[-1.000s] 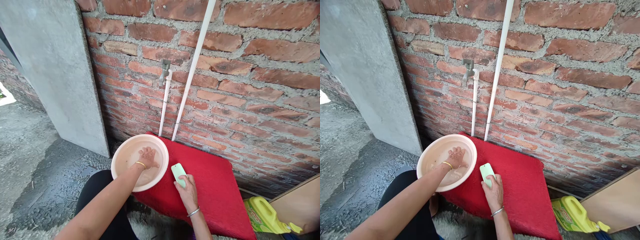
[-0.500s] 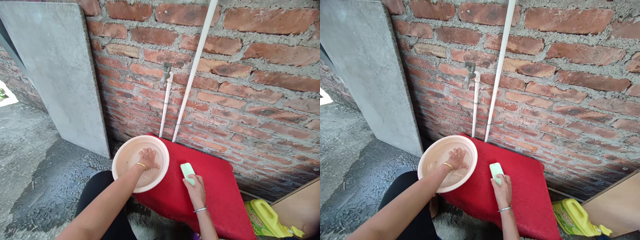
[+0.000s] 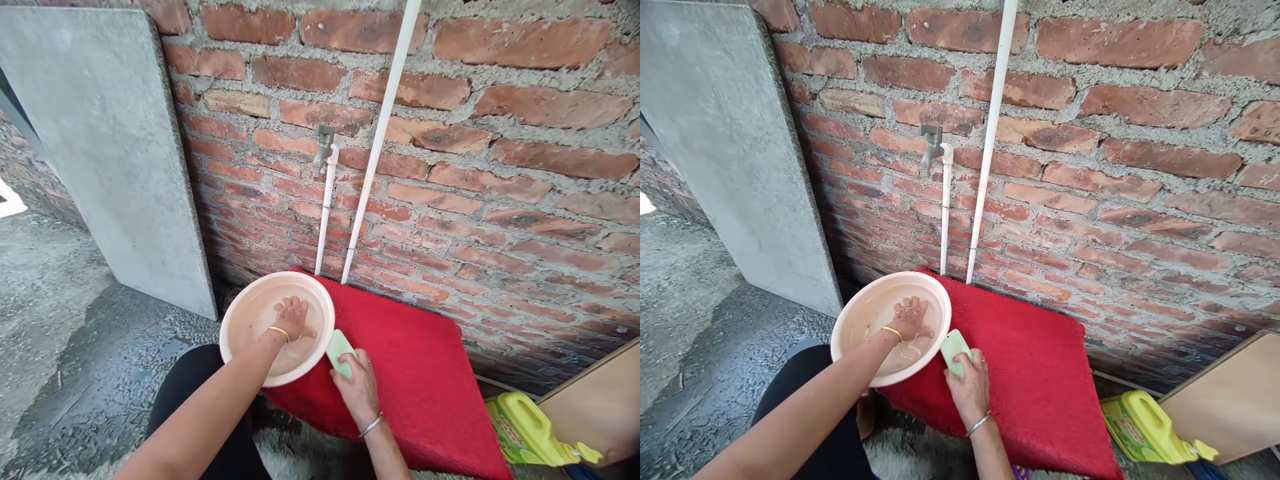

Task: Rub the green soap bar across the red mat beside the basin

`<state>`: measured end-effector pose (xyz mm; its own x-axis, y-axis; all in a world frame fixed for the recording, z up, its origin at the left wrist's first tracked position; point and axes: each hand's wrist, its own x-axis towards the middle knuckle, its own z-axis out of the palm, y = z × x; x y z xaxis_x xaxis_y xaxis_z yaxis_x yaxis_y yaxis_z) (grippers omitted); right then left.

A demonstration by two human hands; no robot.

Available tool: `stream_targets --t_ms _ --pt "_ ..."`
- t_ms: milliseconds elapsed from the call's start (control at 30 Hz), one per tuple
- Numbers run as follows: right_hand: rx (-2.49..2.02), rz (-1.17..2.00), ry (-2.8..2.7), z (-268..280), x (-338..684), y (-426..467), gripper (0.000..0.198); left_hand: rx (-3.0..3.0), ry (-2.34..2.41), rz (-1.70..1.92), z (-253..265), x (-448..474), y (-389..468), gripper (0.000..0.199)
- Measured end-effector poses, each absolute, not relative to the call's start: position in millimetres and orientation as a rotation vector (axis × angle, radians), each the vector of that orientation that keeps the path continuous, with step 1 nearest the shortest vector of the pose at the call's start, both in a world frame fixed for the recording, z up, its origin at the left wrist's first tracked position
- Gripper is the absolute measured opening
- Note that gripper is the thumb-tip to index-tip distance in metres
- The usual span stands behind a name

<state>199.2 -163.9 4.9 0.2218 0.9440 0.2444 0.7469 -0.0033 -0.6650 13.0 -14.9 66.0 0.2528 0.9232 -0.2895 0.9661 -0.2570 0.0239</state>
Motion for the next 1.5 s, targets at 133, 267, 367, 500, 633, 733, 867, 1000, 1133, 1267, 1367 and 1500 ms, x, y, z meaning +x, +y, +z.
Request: stream_targets --t_ms 133,267,367,500,633,733,867,1000,1133,1267,1367,1500 --pt "-1.819 0.342 -1.595 3.9 196.0 -159.1 0.012 2.307 1.772 -0.321 65.5 13.7 -13.7 0.088" --pt "-1.837 0.369 -1.489 1.7 222.1 -158.8 0.017 2.32 1.75 -0.308 64.5 13.6 -12.4 0.089" --pt "-1.871 0.346 -1.428 -0.4 237.5 -161.9 0.023 2.328 1.735 -0.298 63.3 12.8 -12.2 0.089" --pt "-1.9 0.339 -1.347 -2.0 249.2 -168.1 0.029 2.331 1.744 -0.295 63.8 12.6 -12.9 0.089" --pt "-1.887 0.369 -1.301 -2.1 253.6 -172.6 0.032 2.316 1.747 -0.311 66.8 13.3 -14.0 0.091" --pt "-1.886 0.379 -1.297 -1.6 253.7 -173.7 0.033 2.311 1.744 -0.317 68.3 13.3 -14.2 0.089" --pt "-1.905 0.384 -1.277 -1.2 255.0 -174.4 0.036 2.317 1.736 -0.32 68.1 12.8 -13.6 0.088" --pt "-1.907 0.374 -1.257 -2.2 260.0 -175.6 0.038 2.317 1.73 -0.324 67.3 12.7 -12.7 0.087" --pt "-1.907 0.369 -1.229 -3.7 264.6 -176.6 0.038 2.32 1.731 -0.332 68.0 13.2 -13.1 0.089" --pt "-1.898 0.362 -1.21 -4.2 263.1 -178.5 0.035 2.319 1.73 -0.332 70.3 13.7 -14.1 0.087" --pt "-1.873 0.392 -1.23 -4.8 255.3 -180.7 0.031 2.31 1.731 -0.327 71.6 13.7 -14.5 0.086" --pt "-1.817 0.407 -1.352 -6.1 240.0 -182.4 0.023 2.308 1.726 -0.317 72.5 13.3 -15.1 0.089"
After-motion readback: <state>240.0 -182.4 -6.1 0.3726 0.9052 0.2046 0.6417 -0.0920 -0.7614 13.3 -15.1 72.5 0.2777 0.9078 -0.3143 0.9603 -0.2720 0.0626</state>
